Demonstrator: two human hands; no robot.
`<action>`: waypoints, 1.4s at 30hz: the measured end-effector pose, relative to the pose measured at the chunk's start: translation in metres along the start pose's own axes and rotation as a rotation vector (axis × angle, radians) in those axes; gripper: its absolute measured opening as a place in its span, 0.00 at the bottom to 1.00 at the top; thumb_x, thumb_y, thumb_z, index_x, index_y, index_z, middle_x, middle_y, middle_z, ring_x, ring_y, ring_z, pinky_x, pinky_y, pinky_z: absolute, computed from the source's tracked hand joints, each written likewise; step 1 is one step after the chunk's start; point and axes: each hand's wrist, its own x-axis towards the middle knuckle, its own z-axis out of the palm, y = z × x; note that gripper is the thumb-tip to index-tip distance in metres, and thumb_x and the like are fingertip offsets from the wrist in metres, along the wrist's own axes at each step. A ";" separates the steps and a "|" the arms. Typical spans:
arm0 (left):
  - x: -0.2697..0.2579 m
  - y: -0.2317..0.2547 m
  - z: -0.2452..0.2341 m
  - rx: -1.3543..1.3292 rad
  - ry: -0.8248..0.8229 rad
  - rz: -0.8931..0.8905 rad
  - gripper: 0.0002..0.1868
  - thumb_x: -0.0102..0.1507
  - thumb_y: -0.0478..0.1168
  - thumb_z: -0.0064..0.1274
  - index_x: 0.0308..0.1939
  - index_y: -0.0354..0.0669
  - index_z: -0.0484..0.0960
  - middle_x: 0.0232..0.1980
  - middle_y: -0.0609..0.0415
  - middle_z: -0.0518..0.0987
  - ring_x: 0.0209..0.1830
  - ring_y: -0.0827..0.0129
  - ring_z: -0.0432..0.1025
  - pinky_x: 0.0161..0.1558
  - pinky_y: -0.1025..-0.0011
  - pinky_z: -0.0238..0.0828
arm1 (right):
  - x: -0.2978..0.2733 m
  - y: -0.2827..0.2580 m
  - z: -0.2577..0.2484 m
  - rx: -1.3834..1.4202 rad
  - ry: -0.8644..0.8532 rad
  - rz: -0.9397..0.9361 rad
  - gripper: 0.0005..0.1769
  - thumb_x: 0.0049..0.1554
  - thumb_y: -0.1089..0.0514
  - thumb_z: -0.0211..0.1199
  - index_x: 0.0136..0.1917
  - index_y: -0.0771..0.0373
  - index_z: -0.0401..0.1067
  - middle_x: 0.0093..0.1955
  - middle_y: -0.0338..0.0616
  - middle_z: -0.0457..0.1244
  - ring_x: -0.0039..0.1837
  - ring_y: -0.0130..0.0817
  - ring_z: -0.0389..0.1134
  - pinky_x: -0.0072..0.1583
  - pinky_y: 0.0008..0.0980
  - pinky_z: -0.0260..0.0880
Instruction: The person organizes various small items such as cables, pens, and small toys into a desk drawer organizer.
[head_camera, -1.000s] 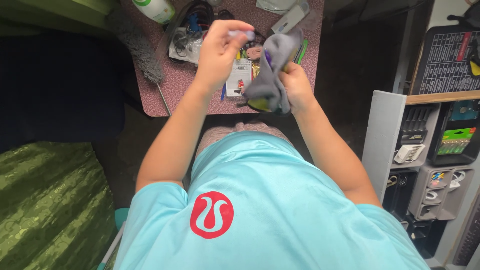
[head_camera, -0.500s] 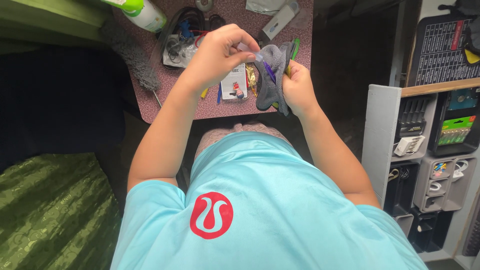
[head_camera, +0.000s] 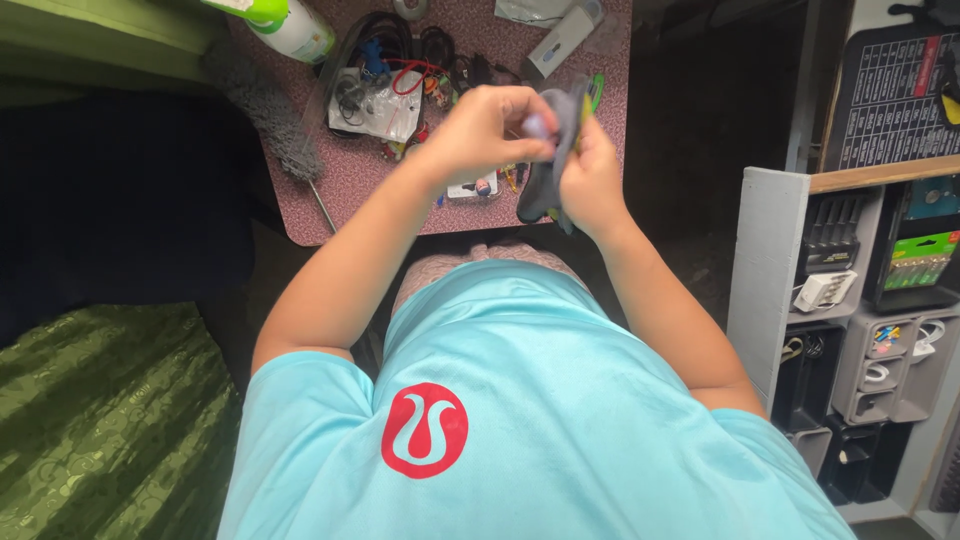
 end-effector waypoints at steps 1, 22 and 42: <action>0.006 -0.012 0.010 -0.134 0.059 0.021 0.12 0.61 0.32 0.67 0.46 0.36 0.81 0.43 0.55 0.84 0.44 0.77 0.79 0.48 0.74 0.79 | 0.002 -0.003 0.000 0.088 0.063 -0.001 0.18 0.66 0.74 0.48 0.68 0.69 0.65 0.61 0.45 0.66 0.62 0.27 0.68 0.64 0.29 0.69; 0.116 -0.178 0.098 0.340 0.574 -0.320 0.21 0.53 0.41 0.69 0.47 0.37 0.85 0.39 0.46 0.85 0.41 0.56 0.80 0.46 0.62 0.75 | -0.071 0.126 -0.105 0.957 0.361 0.504 0.28 0.65 0.45 0.47 0.71 0.63 0.65 0.69 0.48 0.65 0.69 0.44 0.68 0.70 0.46 0.69; -0.042 -0.127 0.011 0.813 0.647 -0.578 0.43 0.51 0.52 0.71 0.63 0.37 0.69 0.53 0.39 0.79 0.52 0.43 0.72 0.51 0.48 0.65 | -0.042 0.143 -0.074 1.021 0.252 0.497 0.28 0.67 0.39 0.44 0.66 0.61 0.68 0.64 0.48 0.65 0.67 0.47 0.67 0.70 0.49 0.68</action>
